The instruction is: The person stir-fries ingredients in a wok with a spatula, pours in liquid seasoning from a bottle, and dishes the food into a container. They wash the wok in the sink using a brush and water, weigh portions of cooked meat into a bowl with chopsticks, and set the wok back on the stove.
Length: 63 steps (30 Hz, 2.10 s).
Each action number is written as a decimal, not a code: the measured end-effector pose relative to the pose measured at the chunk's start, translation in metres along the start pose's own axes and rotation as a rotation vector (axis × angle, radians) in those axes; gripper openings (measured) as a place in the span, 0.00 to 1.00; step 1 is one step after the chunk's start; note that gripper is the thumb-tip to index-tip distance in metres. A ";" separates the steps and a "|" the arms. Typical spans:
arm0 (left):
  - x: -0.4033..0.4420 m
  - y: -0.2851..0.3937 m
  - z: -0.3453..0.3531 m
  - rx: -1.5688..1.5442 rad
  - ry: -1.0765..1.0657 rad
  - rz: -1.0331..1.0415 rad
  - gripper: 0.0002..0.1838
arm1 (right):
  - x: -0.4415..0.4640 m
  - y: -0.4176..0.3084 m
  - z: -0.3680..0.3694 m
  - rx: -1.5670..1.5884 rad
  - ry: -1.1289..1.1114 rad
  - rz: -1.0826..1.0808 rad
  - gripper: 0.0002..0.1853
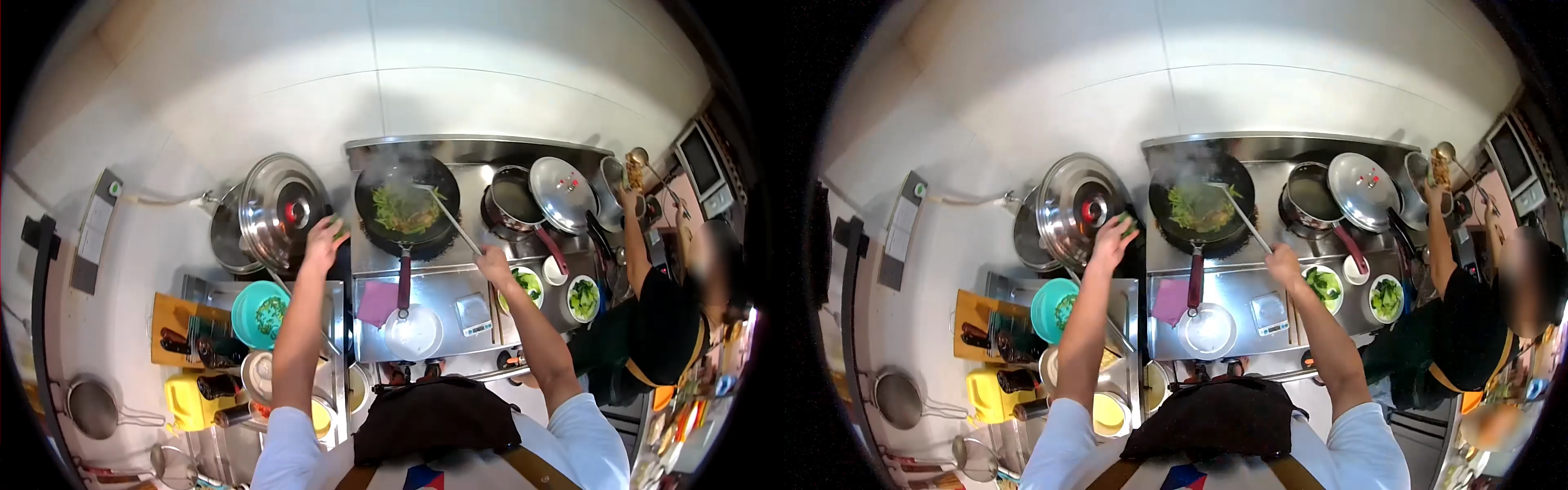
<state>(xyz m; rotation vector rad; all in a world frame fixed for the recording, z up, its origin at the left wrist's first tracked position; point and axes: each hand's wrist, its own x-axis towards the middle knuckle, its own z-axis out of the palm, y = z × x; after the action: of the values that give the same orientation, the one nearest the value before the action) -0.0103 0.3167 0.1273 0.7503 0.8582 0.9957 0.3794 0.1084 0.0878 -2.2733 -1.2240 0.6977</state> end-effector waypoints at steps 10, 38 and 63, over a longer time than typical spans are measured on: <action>0.122 -0.034 0.155 0.879 0.250 0.000 0.22 | -0.020 -0.072 -0.158 0.026 -0.183 -0.094 0.19; 0.004 -0.173 0.033 0.592 0.306 0.356 0.10 | -0.009 -0.142 -0.100 -0.804 -0.138 -0.781 0.22; -0.153 -0.071 0.112 0.586 -0.170 -0.265 0.13 | -0.118 -0.151 -0.130 -0.632 -0.305 -0.431 0.16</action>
<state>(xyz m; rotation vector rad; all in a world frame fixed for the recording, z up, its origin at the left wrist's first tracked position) 0.0711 0.1342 0.1591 1.1624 1.0805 0.4310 0.3112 0.0627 0.3042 -2.2727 -2.2581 0.5532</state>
